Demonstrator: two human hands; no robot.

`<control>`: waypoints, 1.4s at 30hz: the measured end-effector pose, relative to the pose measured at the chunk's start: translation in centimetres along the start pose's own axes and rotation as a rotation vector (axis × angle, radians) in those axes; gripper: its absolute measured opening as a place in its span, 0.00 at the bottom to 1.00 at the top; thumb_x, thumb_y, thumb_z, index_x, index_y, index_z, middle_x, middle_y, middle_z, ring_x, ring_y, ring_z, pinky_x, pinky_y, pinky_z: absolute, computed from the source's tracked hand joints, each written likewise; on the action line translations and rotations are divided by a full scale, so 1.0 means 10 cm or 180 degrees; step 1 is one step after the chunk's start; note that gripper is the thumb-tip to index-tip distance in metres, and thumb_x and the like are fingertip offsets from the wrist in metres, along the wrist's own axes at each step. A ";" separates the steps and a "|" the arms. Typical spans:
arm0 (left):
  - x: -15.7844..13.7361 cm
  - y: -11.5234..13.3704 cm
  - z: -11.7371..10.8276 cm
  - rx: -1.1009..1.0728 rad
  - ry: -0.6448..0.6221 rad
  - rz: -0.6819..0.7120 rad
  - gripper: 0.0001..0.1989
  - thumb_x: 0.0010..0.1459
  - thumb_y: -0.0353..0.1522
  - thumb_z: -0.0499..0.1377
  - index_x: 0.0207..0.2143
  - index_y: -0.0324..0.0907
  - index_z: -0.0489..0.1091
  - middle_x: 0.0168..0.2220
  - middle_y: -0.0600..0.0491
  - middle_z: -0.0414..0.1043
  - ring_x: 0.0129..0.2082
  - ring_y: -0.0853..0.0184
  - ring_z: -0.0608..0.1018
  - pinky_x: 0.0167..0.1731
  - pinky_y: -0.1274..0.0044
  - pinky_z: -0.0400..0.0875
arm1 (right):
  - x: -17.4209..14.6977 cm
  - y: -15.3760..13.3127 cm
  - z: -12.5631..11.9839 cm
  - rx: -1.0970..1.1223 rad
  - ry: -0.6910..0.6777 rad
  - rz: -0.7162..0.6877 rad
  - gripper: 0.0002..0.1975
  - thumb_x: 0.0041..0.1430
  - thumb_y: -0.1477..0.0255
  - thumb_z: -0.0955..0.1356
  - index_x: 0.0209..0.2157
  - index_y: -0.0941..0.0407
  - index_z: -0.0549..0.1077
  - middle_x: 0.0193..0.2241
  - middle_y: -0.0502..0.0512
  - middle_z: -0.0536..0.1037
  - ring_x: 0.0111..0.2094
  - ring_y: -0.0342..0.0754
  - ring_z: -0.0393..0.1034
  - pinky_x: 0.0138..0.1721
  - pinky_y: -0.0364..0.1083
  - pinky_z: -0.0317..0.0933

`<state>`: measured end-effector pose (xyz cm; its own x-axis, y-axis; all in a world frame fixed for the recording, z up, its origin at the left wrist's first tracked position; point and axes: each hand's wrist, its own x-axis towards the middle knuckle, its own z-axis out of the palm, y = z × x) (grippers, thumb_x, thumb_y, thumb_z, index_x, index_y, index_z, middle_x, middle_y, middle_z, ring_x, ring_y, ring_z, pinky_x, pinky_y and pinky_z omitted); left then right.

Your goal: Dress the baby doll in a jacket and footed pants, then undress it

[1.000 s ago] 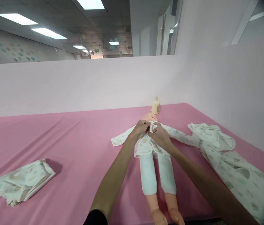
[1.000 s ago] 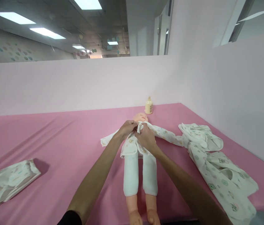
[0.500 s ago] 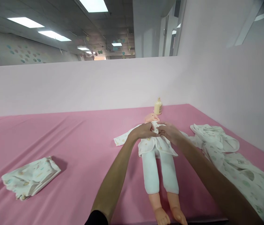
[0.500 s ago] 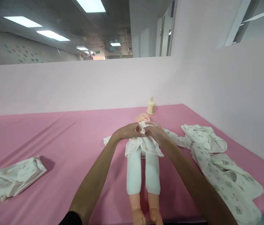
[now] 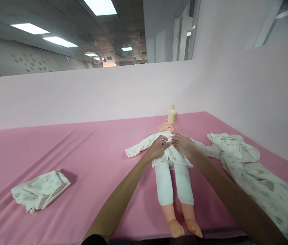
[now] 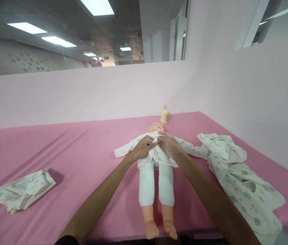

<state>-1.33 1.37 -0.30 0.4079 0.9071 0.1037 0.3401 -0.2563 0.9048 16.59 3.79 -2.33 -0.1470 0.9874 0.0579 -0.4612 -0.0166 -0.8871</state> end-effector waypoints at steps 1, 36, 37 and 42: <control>0.00 -0.02 -0.01 -0.0192 -0.0038 -0.0093 0.26 0.58 0.54 0.59 0.47 0.44 0.63 0.25 0.62 0.58 0.20 0.77 0.57 0.20 0.81 0.51 | 0.00 0.01 0.01 0.0049 0.0025 -0.0025 0.19 0.46 0.73 0.76 0.43 0.54 0.74 0.27 0.49 0.77 0.27 0.43 0.69 0.29 0.42 0.64; -0.23 0.09 0.22 0.2459 0.1248 -0.0265 0.12 0.65 0.25 0.46 0.35 0.39 0.69 0.38 0.46 0.73 0.38 0.60 0.74 0.37 0.71 0.64 | -0.70 -0.02 -0.10 -0.2432 0.0683 0.0252 0.06 0.48 0.72 0.67 0.31 0.55 0.74 0.24 0.48 0.74 0.25 0.44 0.68 0.26 0.42 0.63; -0.23 0.09 0.23 0.2380 0.1309 -0.0193 0.12 0.65 0.25 0.46 0.35 0.39 0.69 0.37 0.47 0.73 0.38 0.61 0.74 0.37 0.72 0.64 | -0.70 -0.01 -0.10 -0.2472 0.0658 0.0239 0.06 0.48 0.72 0.67 0.31 0.55 0.74 0.24 0.48 0.74 0.24 0.44 0.67 0.26 0.42 0.63; -0.26 0.04 0.34 0.2271 0.1285 0.0119 0.14 0.68 0.28 0.45 0.40 0.39 0.71 0.41 0.46 0.74 0.39 0.62 0.75 0.38 0.73 0.64 | -0.71 0.04 -0.15 -0.2432 0.0642 0.0069 0.03 0.48 0.74 0.69 0.28 0.55 0.73 0.22 0.48 0.74 0.22 0.43 0.66 0.23 0.42 0.61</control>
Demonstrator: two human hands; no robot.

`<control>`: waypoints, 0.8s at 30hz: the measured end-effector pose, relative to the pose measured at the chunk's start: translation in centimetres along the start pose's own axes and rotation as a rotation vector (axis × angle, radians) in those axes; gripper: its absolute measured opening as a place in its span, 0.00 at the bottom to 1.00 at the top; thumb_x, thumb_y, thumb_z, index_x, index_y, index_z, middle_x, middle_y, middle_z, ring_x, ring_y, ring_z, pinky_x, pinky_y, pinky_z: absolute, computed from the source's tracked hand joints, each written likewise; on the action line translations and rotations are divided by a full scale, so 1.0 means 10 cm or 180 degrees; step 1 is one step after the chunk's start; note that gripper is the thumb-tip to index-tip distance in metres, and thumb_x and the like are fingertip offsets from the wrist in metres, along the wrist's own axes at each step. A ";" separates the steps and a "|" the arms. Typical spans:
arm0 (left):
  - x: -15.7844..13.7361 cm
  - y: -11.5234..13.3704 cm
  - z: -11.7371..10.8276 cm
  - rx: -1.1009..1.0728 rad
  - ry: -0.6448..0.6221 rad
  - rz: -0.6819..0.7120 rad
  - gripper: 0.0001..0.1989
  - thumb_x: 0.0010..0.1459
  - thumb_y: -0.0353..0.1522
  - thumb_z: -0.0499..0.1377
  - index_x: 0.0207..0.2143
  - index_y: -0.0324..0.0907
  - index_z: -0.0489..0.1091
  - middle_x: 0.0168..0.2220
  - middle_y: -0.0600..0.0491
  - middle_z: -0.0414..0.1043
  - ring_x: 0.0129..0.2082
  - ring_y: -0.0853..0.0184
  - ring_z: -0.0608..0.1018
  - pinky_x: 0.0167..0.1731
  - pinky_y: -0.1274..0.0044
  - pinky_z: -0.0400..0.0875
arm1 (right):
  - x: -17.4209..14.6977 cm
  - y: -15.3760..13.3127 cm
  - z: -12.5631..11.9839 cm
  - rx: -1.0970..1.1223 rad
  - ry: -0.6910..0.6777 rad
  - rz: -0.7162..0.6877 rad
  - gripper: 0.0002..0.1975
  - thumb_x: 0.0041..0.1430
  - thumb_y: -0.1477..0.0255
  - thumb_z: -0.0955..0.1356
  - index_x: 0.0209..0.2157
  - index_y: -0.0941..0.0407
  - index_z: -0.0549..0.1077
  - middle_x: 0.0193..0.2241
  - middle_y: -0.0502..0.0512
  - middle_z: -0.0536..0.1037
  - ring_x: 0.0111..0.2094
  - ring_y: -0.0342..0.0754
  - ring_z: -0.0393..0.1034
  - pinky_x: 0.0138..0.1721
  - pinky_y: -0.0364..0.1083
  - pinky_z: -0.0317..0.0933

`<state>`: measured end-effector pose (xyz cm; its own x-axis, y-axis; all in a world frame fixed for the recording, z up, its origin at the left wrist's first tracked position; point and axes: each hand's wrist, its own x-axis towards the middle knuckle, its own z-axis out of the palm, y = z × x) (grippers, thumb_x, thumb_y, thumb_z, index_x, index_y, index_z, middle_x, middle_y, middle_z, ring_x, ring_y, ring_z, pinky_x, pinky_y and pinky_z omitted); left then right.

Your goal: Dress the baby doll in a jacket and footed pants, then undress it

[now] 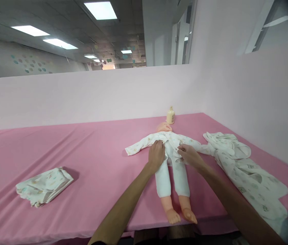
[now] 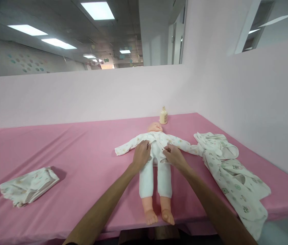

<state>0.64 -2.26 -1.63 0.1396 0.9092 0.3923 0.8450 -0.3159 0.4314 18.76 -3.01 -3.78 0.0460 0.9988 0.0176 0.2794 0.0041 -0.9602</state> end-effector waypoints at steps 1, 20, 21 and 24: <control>-0.01 0.00 0.01 0.0029 0.0003 0.0053 0.15 0.69 0.28 0.45 0.43 0.38 0.71 0.42 0.46 0.74 0.40 0.62 0.75 0.38 0.72 0.65 | -0.01 0.01 0.00 0.0046 0.0009 -0.0049 0.02 0.48 0.74 0.69 0.27 0.55 0.73 0.21 0.48 0.73 0.22 0.44 0.66 0.22 0.42 0.59; -0.14 -0.05 0.11 0.0650 -0.0029 0.0350 0.22 0.72 0.30 0.41 0.64 0.34 0.61 0.49 0.39 0.75 0.47 0.60 0.78 0.38 0.73 0.69 | -0.16 -0.21 0.16 0.1256 -0.0081 0.0140 0.11 0.47 0.66 0.74 0.33 0.56 0.77 0.23 0.49 0.75 0.25 0.45 0.69 0.24 0.43 0.62; -0.14 -0.05 0.12 0.0669 -0.0021 0.0350 0.23 0.72 0.29 0.41 0.64 0.33 0.60 0.49 0.39 0.75 0.47 0.59 0.79 0.38 0.72 0.69 | -0.15 -0.20 0.17 0.1287 -0.0053 0.0127 0.11 0.47 0.66 0.74 0.33 0.56 0.77 0.23 0.49 0.75 0.25 0.45 0.69 0.23 0.43 0.62; -0.15 -0.06 0.14 0.0700 -0.0006 0.0324 0.23 0.71 0.27 0.44 0.66 0.33 0.58 0.49 0.40 0.75 0.47 0.59 0.79 0.38 0.73 0.70 | -0.12 -0.18 0.19 0.1303 0.0056 0.0077 0.12 0.46 0.66 0.75 0.33 0.55 0.76 0.23 0.48 0.74 0.23 0.45 0.67 0.22 0.43 0.61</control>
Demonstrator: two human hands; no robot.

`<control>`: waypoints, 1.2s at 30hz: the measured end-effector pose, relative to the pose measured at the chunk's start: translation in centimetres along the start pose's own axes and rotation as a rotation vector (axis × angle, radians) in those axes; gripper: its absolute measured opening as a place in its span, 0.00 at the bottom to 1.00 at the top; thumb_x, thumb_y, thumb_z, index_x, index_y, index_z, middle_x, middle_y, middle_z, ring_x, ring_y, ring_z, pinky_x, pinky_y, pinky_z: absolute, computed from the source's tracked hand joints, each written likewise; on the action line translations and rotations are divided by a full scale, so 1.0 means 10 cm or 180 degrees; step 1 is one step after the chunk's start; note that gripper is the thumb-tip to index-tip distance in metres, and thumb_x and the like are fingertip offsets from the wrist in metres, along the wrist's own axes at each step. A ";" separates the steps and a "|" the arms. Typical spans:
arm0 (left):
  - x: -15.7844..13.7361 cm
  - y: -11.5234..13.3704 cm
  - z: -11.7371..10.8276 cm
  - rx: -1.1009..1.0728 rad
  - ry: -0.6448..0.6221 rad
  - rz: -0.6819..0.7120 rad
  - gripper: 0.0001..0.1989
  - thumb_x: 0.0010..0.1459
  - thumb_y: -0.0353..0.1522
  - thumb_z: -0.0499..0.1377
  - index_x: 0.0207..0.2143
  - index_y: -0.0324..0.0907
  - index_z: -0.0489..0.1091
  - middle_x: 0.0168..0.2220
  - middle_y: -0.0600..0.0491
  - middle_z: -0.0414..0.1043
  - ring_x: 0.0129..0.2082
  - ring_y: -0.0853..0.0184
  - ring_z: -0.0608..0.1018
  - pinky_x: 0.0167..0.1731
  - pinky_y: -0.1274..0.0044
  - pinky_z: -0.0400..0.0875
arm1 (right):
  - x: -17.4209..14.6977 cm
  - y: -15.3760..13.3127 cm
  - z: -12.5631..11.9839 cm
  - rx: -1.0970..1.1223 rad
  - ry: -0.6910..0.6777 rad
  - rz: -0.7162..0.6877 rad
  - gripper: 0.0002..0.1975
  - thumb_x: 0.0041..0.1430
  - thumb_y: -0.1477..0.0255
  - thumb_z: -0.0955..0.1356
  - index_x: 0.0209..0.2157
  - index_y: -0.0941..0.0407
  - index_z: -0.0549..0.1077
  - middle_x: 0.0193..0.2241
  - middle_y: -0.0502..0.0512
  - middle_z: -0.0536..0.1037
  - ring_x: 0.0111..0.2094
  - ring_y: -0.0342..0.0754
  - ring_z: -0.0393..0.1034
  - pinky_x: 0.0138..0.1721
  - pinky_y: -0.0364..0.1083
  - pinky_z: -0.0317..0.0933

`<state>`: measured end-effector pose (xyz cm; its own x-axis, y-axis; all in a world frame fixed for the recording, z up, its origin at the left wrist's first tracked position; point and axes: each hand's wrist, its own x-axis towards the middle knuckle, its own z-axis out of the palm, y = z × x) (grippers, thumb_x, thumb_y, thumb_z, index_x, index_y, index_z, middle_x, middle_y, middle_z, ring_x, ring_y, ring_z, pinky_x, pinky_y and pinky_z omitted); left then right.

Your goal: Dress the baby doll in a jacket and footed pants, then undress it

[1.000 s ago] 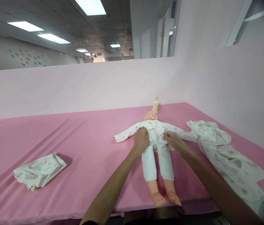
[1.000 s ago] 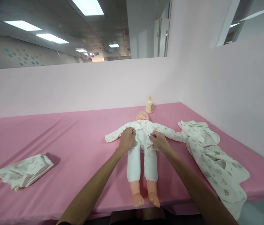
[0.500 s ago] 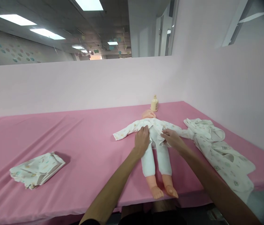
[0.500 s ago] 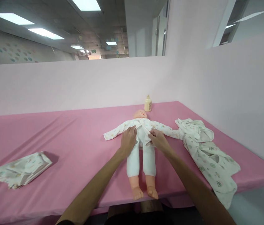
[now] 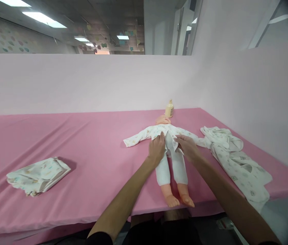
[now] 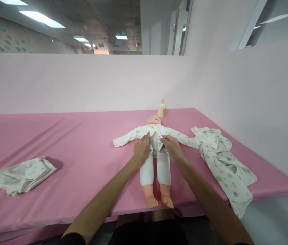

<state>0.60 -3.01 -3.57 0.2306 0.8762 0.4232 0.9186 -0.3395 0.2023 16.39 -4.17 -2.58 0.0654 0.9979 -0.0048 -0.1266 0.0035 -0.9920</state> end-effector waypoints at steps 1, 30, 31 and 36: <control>0.00 0.00 0.01 -0.0003 -0.0002 -0.0004 0.23 0.70 0.25 0.45 0.66 0.33 0.57 0.49 0.40 0.75 0.47 0.59 0.79 0.38 0.73 0.70 | 0.01 0.00 0.01 -0.0010 0.0008 -0.0019 0.12 0.47 0.65 0.75 0.33 0.55 0.76 0.23 0.49 0.75 0.24 0.45 0.68 0.22 0.43 0.62; -0.02 0.01 -0.03 -0.0138 -0.0250 0.0199 0.18 0.68 0.26 0.47 0.58 0.36 0.63 0.47 0.44 0.75 0.46 0.60 0.78 0.39 0.73 0.68 | -0.12 0.01 0.23 -0.1680 -0.0021 -0.1394 0.15 0.64 0.61 0.65 0.28 0.53 0.74 0.27 0.52 0.75 0.30 0.47 0.66 0.36 0.46 0.58; -0.02 0.01 -0.03 -0.0163 -0.0256 0.0180 0.18 0.68 0.27 0.47 0.57 0.37 0.64 0.47 0.44 0.75 0.45 0.60 0.78 0.39 0.72 0.68 | -0.07 0.01 0.21 -0.1462 -0.0039 -0.1238 0.15 0.63 0.60 0.66 0.28 0.54 0.75 0.27 0.52 0.75 0.30 0.47 0.66 0.36 0.46 0.60; 0.00 0.00 -0.04 -0.0361 -0.0264 0.0128 0.16 0.69 0.27 0.46 0.52 0.38 0.69 0.45 0.45 0.76 0.44 0.60 0.78 0.39 0.72 0.66 | 0.14 0.08 0.16 -0.0238 -0.0188 -0.0556 0.14 0.50 0.60 0.75 0.31 0.56 0.77 0.26 0.50 0.75 0.28 0.43 0.66 0.34 0.44 0.63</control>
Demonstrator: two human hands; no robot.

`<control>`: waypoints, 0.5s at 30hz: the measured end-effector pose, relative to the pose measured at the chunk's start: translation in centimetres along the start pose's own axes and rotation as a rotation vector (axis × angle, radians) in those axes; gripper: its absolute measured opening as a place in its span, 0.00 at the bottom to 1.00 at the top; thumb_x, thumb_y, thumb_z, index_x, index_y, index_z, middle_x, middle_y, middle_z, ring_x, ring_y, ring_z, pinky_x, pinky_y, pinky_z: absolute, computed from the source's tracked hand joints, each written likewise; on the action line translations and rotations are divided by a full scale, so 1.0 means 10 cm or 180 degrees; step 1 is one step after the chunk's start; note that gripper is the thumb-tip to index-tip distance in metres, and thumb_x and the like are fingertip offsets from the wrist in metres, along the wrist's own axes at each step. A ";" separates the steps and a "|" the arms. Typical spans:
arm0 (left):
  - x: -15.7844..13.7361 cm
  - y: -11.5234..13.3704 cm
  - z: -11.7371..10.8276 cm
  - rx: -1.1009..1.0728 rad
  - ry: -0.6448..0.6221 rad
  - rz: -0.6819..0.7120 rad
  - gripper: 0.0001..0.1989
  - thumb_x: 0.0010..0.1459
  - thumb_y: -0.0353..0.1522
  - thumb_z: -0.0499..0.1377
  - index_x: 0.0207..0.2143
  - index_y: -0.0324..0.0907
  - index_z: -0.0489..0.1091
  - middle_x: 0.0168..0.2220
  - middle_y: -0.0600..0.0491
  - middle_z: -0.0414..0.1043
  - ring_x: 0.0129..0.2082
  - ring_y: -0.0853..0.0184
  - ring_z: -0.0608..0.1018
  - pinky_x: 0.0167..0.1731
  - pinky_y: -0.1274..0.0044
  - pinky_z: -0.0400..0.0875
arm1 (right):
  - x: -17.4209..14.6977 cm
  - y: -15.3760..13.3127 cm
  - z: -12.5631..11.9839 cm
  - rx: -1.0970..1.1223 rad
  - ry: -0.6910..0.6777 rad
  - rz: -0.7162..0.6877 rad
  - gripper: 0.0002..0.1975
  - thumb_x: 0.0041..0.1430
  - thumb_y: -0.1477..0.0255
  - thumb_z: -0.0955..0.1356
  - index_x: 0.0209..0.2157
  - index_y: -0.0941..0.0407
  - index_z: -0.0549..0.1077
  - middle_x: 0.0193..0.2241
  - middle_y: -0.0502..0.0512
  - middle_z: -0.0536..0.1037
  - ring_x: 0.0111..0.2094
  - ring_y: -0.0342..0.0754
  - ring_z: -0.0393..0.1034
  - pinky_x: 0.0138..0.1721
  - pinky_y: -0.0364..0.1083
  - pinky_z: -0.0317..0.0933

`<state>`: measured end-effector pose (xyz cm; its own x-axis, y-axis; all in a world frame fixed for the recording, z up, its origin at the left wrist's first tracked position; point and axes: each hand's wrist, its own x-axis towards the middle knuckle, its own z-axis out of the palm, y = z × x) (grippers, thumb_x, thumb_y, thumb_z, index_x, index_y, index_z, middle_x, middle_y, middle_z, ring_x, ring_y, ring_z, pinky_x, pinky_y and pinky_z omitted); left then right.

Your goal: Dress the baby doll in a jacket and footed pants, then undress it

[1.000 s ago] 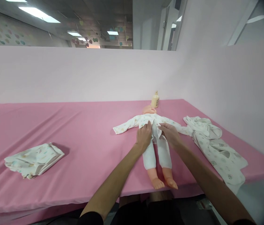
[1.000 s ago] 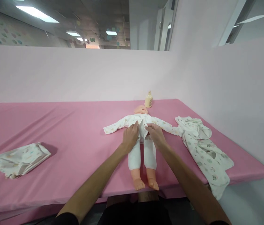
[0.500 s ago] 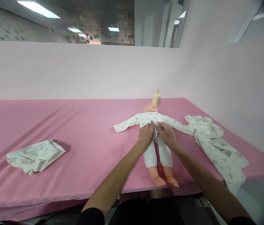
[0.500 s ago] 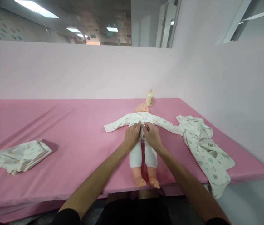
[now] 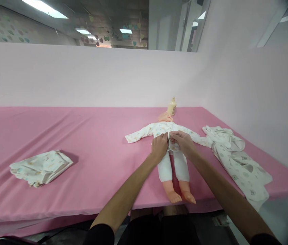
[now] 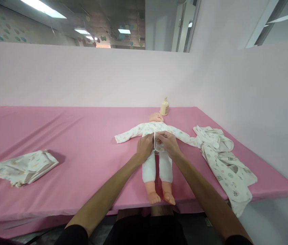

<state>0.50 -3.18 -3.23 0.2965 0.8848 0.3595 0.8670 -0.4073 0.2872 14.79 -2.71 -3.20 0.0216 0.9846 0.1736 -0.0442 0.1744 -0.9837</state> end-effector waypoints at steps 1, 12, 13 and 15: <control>0.00 0.00 0.00 -0.0059 0.0026 -0.0009 0.16 0.69 0.27 0.46 0.50 0.38 0.70 0.45 0.45 0.77 0.43 0.60 0.78 0.39 0.73 0.66 | 0.02 0.01 0.01 0.0113 -0.0004 0.0037 0.15 0.48 0.60 0.76 0.32 0.56 0.78 0.26 0.50 0.75 0.28 0.42 0.66 0.33 0.43 0.62; 0.01 -0.03 0.05 -0.0162 0.0252 -0.0083 0.16 0.72 0.31 0.45 0.47 0.40 0.72 0.42 0.48 0.77 0.40 0.63 0.77 0.34 0.75 0.62 | -0.13 -0.08 0.07 -0.0171 0.0206 0.0096 0.26 0.48 0.57 0.77 0.44 0.59 0.77 0.25 0.49 0.75 0.26 0.41 0.66 0.31 0.42 0.62; 0.01 -0.03 0.06 -0.0157 0.0278 -0.0094 0.16 0.72 0.31 0.45 0.48 0.40 0.72 0.42 0.48 0.77 0.40 0.63 0.78 0.34 0.75 0.62 | -0.14 -0.08 0.07 -0.0212 0.0209 0.0105 0.27 0.48 0.57 0.77 0.45 0.60 0.77 0.25 0.49 0.75 0.26 0.41 0.66 0.31 0.42 0.62; 0.01 -0.03 0.07 -0.0159 0.0324 -0.0113 0.16 0.72 0.30 0.45 0.52 0.40 0.70 0.43 0.49 0.77 0.41 0.63 0.78 0.35 0.74 0.63 | -0.14 -0.07 0.07 -0.0278 0.0222 0.0098 0.29 0.48 0.56 0.77 0.46 0.60 0.76 0.25 0.49 0.75 0.26 0.41 0.66 0.31 0.42 0.63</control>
<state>0.57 -2.78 -3.94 0.2215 0.8723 0.4359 0.8544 -0.3891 0.3444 14.13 -4.17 -2.75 0.0912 0.9856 0.1424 0.0413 0.1391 -0.9894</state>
